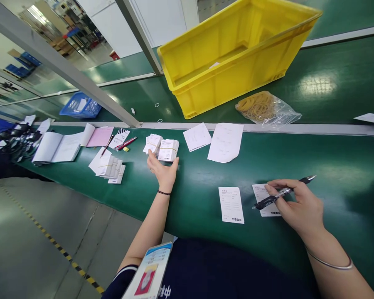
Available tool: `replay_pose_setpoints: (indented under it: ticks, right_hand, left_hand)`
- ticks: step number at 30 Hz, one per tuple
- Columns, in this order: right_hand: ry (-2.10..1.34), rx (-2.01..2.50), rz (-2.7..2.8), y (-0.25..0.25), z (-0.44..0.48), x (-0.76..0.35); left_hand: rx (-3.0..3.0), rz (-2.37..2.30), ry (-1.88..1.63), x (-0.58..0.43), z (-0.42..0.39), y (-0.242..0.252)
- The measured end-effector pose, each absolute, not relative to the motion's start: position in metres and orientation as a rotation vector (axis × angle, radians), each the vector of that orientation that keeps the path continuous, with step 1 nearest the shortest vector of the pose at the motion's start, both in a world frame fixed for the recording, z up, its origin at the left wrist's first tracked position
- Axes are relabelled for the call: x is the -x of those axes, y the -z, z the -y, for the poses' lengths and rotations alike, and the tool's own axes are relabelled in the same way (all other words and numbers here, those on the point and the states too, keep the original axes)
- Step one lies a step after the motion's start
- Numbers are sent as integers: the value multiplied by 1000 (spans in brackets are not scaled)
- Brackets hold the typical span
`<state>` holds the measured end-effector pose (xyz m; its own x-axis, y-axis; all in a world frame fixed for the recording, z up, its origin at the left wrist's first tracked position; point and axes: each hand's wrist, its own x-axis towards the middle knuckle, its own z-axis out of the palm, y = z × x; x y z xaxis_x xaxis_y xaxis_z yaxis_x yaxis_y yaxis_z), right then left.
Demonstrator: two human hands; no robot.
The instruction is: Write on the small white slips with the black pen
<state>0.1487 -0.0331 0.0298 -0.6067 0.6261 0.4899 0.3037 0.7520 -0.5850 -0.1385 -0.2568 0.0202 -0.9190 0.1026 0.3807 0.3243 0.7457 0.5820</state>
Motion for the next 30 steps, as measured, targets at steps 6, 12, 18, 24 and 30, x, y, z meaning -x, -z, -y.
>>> replay_pose_setpoints:
  ticks: [6, 12, 18, 24, 30]
  right_hand:
    - [-582, 664, 2251, -33, 33, -147]
    - [-580, 644, 2263, -33, 32, -149]
    - [-558, 629, 2254, -33, 31, -149]
    - [-544, 652, 2271, -35, 29, -150]
    - [-552, 676, 2306, -38, 32, -151]
  left_hand:
    - [453, 2702, 818, 200, 288, -58]
    - [417, 3324, 551, 268, 280, -87]
    - [340, 3264, 394, 263, 265, -90]
    - [330, 3264, 318, 263, 261, -95]
    - [422, 3242, 302, 263, 257, -89]
